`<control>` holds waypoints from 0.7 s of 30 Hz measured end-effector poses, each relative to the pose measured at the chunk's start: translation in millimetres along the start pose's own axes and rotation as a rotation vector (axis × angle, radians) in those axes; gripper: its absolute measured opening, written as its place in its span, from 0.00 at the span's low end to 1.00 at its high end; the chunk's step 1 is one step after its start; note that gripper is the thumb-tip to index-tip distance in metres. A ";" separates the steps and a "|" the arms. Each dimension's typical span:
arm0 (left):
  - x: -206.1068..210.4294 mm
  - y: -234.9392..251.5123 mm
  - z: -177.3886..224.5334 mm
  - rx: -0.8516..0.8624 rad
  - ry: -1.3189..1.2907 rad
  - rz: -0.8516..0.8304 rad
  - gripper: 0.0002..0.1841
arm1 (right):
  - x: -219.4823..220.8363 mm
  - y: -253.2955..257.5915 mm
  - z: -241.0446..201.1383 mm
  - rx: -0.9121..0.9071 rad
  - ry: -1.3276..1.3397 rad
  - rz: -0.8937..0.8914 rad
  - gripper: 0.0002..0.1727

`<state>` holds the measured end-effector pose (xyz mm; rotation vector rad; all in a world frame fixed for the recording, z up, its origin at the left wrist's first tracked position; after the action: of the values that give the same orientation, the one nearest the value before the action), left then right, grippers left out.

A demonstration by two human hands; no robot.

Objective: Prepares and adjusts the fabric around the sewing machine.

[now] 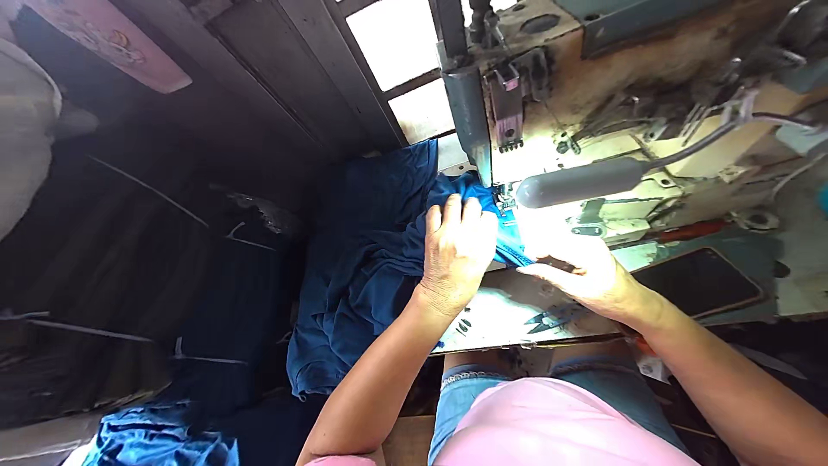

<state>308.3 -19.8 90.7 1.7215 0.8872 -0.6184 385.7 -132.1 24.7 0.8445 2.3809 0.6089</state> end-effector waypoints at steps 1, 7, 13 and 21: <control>-1.6 -2.1 5.1 0.052 -0.066 0.055 0.07 | -0.3 -1.0 -0.9 0.004 0.002 0.010 0.12; 14.0 -22.0 13.6 0.035 -0.286 -0.020 0.13 | -8.0 -8.1 5.7 0.020 -0.041 -0.005 0.13; 16.5 -23.6 14.9 0.043 -0.247 0.011 0.14 | -7.7 -8.6 5.1 0.000 -0.035 -0.042 0.14; 36.6 10.5 -11.0 0.014 -0.223 -0.267 0.13 | -5.0 15.5 9.6 0.099 -0.201 0.066 0.12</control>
<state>338.1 -1.5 72.2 1.5214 0.9613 -0.9762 401.6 -122.3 27.9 0.9824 2.2226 0.4123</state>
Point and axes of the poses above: each hand's wrist, its own y-axis towards the middle knuckle, its own x-axis out of the palm, z = x × y, the point moved 8 cm from there along y, towards the middle knuckle, and after that the axes turned 3 degrees about x, right-handed, at the moved point
